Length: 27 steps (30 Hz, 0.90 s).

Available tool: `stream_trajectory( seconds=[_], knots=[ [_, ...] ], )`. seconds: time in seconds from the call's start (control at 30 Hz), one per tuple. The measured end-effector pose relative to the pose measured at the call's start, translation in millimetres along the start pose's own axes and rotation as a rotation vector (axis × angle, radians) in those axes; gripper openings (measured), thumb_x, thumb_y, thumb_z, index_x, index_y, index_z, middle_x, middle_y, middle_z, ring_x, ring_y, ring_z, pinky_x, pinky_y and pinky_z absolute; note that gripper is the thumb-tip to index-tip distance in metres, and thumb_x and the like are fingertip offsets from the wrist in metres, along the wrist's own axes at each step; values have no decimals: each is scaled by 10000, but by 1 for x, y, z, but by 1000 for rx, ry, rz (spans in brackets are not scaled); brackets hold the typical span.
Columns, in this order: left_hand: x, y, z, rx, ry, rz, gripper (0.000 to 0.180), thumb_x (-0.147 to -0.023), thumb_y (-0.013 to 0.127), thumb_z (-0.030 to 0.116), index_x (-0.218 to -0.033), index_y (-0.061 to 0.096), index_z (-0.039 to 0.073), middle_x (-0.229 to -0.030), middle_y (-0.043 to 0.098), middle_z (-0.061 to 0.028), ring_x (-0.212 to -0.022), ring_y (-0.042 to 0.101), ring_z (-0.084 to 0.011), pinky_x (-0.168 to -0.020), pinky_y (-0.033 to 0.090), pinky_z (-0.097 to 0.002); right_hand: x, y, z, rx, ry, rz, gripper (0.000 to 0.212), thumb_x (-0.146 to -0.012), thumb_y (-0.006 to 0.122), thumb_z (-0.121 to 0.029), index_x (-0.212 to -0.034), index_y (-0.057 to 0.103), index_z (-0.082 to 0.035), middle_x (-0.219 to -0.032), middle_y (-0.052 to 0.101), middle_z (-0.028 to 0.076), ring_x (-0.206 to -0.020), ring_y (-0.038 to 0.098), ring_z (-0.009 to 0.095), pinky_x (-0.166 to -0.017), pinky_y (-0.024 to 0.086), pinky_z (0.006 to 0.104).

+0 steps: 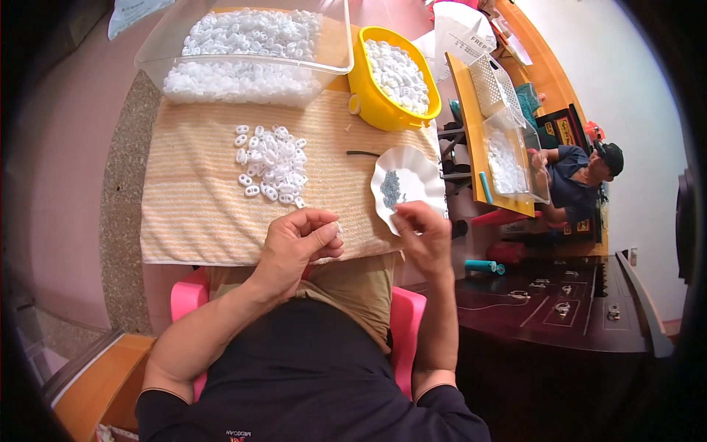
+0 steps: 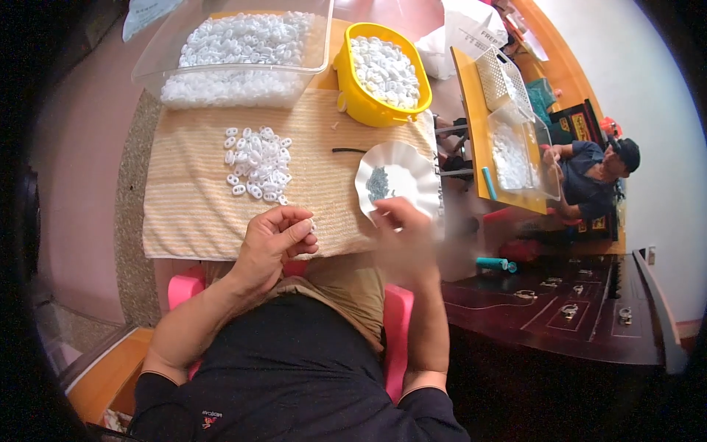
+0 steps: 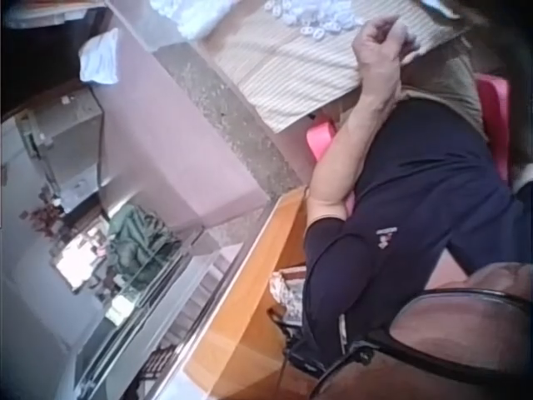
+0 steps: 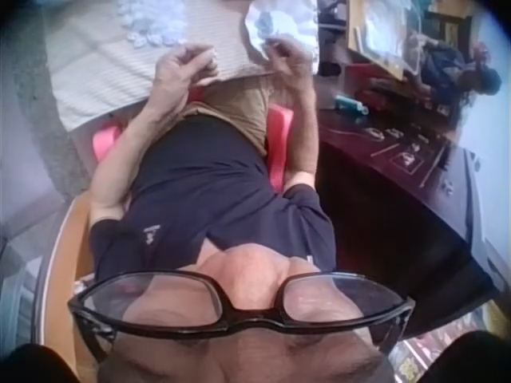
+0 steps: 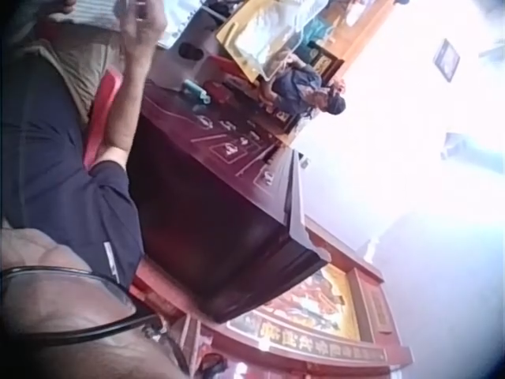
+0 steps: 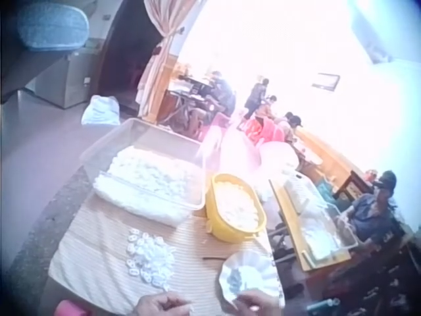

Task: Assembling small white plastic components by threading them onto a cord or wire.

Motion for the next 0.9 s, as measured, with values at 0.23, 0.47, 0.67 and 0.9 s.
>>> stream_trajectory(
  seconds=[0.23,0.47,0.67,0.9],
  knots=[
    [0,1,-3,3,-20,1,144,-892,624,68,-1021,607,7,-869,643,-57,-780,643,-125,-745,571,-280,-23,-51,51,461,52,-26,246,-757,671,-63,-996,658,-4,-796,678,116,-654,648,199,-619,508,311],
    [-1,0,-4,-1,-32,-10,144,-887,625,56,-1019,608,1,-875,644,-63,-785,644,-129,-753,570,-279,-33,-42,58,671,46,-86,231,-723,634,-64,-947,667,-18,-803,673,159,-768,662,320,-704,519,380],
    [0,1,-2,-6,-42,-22,157,-885,623,46,-1032,606,-7,-875,643,-69,-792,643,-130,-750,568,-277,-39,-38,56,661,59,-101,171,-710,632,-76,-861,678,-10,-769,666,165,-756,660,324,-707,522,376],
    [-1,0,-3,41,-48,3,141,-882,620,32,-1010,608,-25,-873,643,-71,-769,639,-119,-741,566,-262,-40,-35,53,697,66,-155,169,-686,628,-75,-825,683,3,-765,661,177,-739,662,313,-694,523,370]
  ],
)
Point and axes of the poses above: each hand's wrist, its own x-axis away from the middle knuckle, its own y-axis out of the palm, z = x × y, the point moved 5 cm from there along -x, towards the middle knuckle
